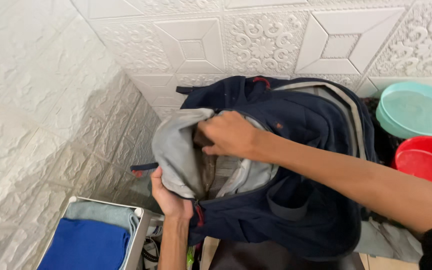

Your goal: The person cleans the interior of a backpack by first scrubbing the inner pockets with a small brush dipped in water and then wiping the interior surfaces with a blue cloth.

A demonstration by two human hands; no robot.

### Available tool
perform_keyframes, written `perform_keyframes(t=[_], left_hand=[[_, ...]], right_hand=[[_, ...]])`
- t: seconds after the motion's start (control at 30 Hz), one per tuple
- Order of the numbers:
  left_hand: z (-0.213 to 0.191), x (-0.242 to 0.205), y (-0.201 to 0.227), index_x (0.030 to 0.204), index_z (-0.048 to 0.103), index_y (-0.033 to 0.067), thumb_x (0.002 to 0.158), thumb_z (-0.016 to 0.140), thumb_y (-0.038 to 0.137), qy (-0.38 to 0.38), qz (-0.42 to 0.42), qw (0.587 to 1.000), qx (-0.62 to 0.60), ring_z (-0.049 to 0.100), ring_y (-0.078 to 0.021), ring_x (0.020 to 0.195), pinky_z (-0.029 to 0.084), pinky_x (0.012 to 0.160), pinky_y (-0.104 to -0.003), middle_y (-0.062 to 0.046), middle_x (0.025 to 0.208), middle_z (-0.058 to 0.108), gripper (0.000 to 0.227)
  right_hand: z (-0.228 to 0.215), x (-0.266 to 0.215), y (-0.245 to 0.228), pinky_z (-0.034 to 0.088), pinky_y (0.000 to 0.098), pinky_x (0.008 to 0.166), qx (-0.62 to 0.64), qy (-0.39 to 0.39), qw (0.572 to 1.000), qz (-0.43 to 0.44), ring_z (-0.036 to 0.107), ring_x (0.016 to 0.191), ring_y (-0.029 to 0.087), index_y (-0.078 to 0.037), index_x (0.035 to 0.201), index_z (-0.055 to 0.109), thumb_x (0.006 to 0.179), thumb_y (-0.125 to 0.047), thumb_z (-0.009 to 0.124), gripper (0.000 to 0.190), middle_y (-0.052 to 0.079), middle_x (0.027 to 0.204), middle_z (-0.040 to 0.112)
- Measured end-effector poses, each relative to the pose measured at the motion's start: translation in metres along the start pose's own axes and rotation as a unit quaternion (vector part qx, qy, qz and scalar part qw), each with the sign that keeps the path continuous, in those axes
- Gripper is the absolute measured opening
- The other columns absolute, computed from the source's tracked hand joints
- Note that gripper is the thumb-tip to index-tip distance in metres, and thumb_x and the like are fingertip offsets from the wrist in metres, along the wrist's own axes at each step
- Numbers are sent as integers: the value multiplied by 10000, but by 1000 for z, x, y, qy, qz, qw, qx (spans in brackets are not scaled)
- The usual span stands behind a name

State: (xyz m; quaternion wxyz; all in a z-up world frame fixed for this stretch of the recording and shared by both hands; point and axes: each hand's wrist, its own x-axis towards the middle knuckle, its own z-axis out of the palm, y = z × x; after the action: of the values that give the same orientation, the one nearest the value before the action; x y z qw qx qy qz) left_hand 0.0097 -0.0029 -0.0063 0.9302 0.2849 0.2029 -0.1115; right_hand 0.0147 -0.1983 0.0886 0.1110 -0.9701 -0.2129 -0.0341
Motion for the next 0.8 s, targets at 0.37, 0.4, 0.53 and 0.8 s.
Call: perform_keyframes(t=[0.37, 0.4, 0.53, 0.8], left_hand=[[36, -39, 12, 1153, 756, 107, 884, 639, 389, 17, -1, 1000, -8, 719, -326, 959, 588, 932, -438, -155, 1151, 763, 407], [33, -36, 11, 1118, 764, 116, 859, 668, 396, 28, -8, 1000, -6, 723, -321, 948, 593, 938, -425, -138, 1118, 769, 393], [23, -28, 10, 1123, 767, 101, 910, 633, 388, -15, -2, 1000, -19, 738, -325, 957, 597, 938, -425, -150, 1125, 771, 382], [17, -35, 12, 1268, 683, 41, 942, 552, 368, -47, 33, 998, 6, 654, -313, 1170, 483, 1106, -438, -171, 1274, 699, 479]], right_hand=[[-31, -23, -31, 613, 532, 690, -34, -4, 999, 34, 755, 802, 423, -9, 1029, 740, 824, -457, 754, 492, 208, 879, 771], [-39, -36, -51, 603, 554, 753, 58, -28, 997, -36, 726, 905, 462, 34, 1130, 703, 839, -365, 755, 496, 258, 984, 747], [-41, -23, -27, 626, 429, 647, 69, -87, 994, 7, 762, 727, 339, -15, 1123, 723, 885, -412, 755, 463, 166, 809, 765], [-50, -60, -36, 542, 498, 591, 23, 182, 983, -3, 730, 785, 362, -82, 1003, 737, 772, -534, 746, 508, 109, 871, 774]])
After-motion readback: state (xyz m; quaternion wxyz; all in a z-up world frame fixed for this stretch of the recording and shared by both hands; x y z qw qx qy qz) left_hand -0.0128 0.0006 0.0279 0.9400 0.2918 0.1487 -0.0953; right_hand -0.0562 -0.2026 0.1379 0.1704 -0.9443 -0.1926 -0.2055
